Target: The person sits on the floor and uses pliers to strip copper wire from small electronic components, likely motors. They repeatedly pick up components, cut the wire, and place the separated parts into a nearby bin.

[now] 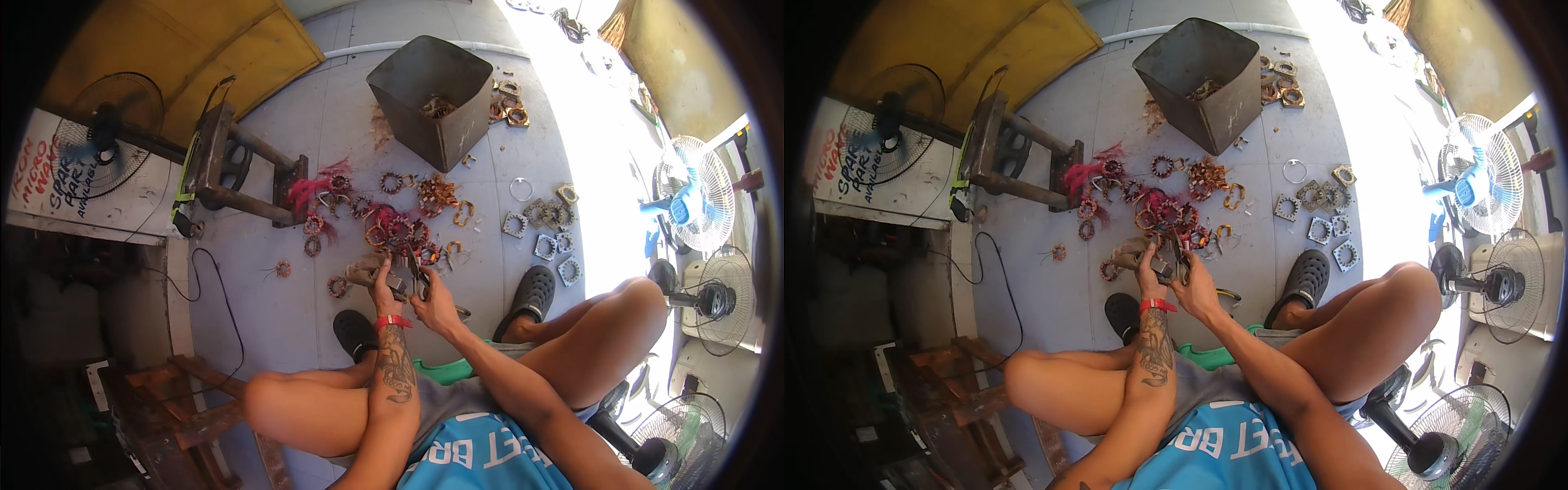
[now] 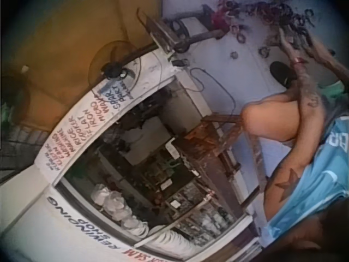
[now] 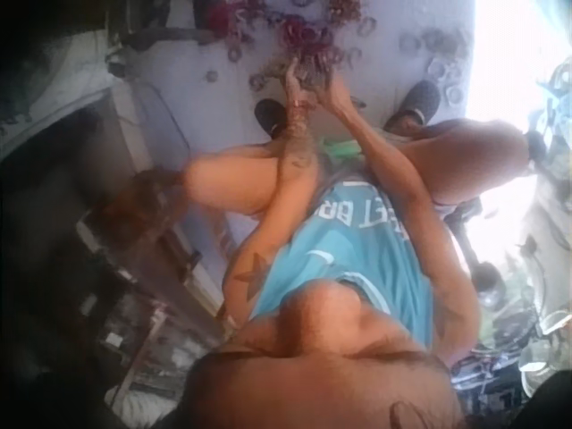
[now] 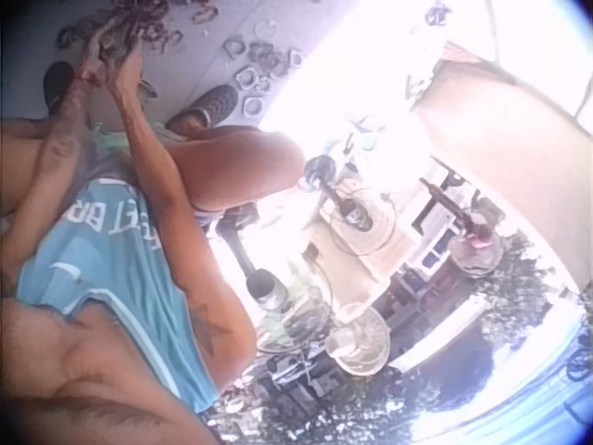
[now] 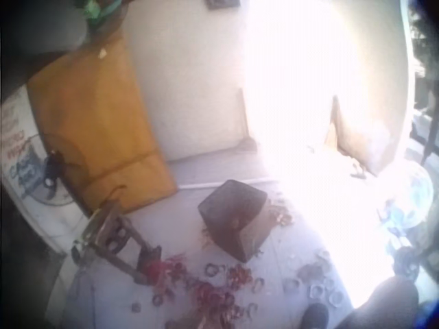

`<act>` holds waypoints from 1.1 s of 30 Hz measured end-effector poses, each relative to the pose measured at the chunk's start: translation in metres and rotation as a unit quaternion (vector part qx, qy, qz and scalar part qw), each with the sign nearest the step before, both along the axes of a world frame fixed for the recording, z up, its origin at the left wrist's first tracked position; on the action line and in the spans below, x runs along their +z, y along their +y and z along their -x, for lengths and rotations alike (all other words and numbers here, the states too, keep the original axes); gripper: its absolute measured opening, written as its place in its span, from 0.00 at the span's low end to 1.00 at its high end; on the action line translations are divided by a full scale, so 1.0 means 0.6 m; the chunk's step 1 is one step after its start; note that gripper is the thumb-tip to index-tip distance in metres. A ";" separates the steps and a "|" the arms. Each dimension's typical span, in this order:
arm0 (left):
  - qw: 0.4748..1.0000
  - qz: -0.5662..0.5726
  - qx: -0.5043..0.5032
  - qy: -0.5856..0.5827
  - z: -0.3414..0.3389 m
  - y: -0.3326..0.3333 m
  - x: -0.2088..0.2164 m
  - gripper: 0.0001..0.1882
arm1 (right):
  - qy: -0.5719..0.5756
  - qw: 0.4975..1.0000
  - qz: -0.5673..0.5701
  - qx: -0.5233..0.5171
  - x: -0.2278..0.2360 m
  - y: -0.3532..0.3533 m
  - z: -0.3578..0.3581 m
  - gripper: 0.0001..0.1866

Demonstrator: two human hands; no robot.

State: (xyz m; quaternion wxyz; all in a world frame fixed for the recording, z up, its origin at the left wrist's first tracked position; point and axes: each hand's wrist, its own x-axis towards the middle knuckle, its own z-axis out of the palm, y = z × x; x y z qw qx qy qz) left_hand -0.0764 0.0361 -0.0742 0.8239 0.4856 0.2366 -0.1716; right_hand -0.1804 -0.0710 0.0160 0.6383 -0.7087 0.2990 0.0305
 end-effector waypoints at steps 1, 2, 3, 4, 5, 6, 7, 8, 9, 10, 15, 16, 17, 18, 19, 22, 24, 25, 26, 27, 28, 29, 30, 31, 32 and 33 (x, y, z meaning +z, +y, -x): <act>0.998 0.015 0.025 0.057 -0.004 0.014 0.006 0.21 | -0.040 0.999 0.034 0.002 0.011 -0.016 -0.004 0.33; 0.993 0.106 0.040 0.029 -0.006 0.020 0.010 0.21 | -0.121 0.991 0.060 0.004 0.020 -0.030 -0.013 0.32; 0.984 0.160 0.075 0.020 -0.005 0.029 0.014 0.22 | -0.171 0.984 0.052 -0.028 0.026 -0.043 -0.026 0.24; 0.971 0.204 0.121 0.021 -0.001 0.036 0.016 0.23 | -0.107 0.993 -0.018 -0.038 0.027 -0.060 -0.037 0.21; 0.965 0.236 0.118 0.006 0.002 0.043 0.018 0.26 | -0.077 0.992 -0.093 -0.043 0.024 -0.077 -0.047 0.19; 0.959 0.255 0.121 0.002 0.007 0.047 0.018 0.27 | -0.047 0.984 -0.165 -0.049 0.018 -0.093 -0.048 0.16; 0.953 0.272 0.130 0.005 0.011 0.050 0.018 0.28 | -0.052 0.973 -0.208 -0.085 0.007 -0.102 -0.048 0.14; 0.943 0.314 0.107 -0.010 0.013 0.051 0.017 0.29 | -0.074 0.965 -0.241 -0.079 -0.005 -0.110 -0.041 0.15; 0.955 0.279 0.097 0.022 0.016 0.050 0.015 0.30 | -0.065 0.959 -0.264 -0.083 -0.018 -0.113 -0.032 0.15; 0.961 0.269 0.056 0.036 0.016 0.046 0.014 0.30 | -0.021 0.957 -0.271 -0.104 -0.030 -0.113 -0.024 0.16; 0.983 0.035 -0.167 0.067 0.013 -0.014 0.002 0.28 | 0.011 0.990 -0.132 0.036 -0.056 -0.083 -0.019 0.26; 0.984 0.047 -0.166 0.048 0.016 -0.032 -0.001 0.29 | 0.033 0.989 -0.124 0.072 -0.054 -0.082 -0.025 0.28; 0.985 0.047 -0.163 0.043 0.019 -0.051 -0.003 0.30 | 0.062 0.993 -0.046 0.087 -0.049 -0.091 -0.027 0.27; 0.983 0.061 -0.168 0.044 0.023 -0.065 -0.003 0.30 | 0.072 0.993 -0.078 0.060 -0.046 -0.099 -0.032 0.27; 0.973 0.104 -0.197 0.053 0.026 -0.072 -0.003 0.32 | 0.082 0.990 -0.108 0.033 -0.042 -0.115 -0.033 0.26; 0.961 0.153 -0.230 0.013 0.042 -0.123 -0.009 0.33 | 0.089 0.986 -0.140 -0.001 -0.040 -0.159 -0.033 0.24; 0.966 0.069 -0.248 0.020 0.045 -0.155 -0.014 0.34 | 0.079 0.986 -0.150 0.003 -0.045 -0.189 -0.029 0.24; 0.970 0.077 -0.233 0.004 0.042 -0.165 -0.017 0.38 | 0.068 0.991 -0.118 -0.014 -0.048 -0.204 -0.026 0.21; 0.974 0.064 -0.218 0.015 0.037 -0.171 -0.018 0.43 | 0.049 0.989 -0.131 -0.048 -0.053 -0.220 -0.025 0.19; 0.984 0.024 -0.177 -0.023 0.030 -0.169 -0.019 0.42 | 0.036 0.986 -0.137 -0.086 -0.058 -0.237 -0.024 0.18; 0.990 -0.027 -0.130 -0.038 0.020 -0.163 -0.020 0.41 | 0.039 0.982 -0.132 -0.129 -0.064 -0.257 -0.021 0.16; 0.992 -0.079 -0.082 -0.054 0.006 -0.149 -0.018 0.40 | 0.060 0.980 -0.082 -0.173 -0.068 -0.287 -0.020 0.16; 0.988 -0.131 -0.034 -0.072 -0.011 -0.132 -0.015 0.40 | 0.087 0.972 -0.022 -0.215 -0.071 -0.323 -0.020 0.15; 0.979 -0.184 0.012 -0.089 -0.027 -0.112 -0.012 0.39 | 0.072 0.966 0.027 -0.246 -0.076 -0.356 -0.022 0.16; 0.969 -0.238 0.035 -0.056 -0.046 -0.087 -0.009 0.35 | 0.080 0.952 0.071 -0.288 -0.083 -0.383 -0.022 0.17; 0.954 -0.292 0.064 -0.017 -0.066 -0.062 -0.005 0.31 | 0.137 0.936 0.217 -0.241 -0.085 -0.416 -0.013 0.19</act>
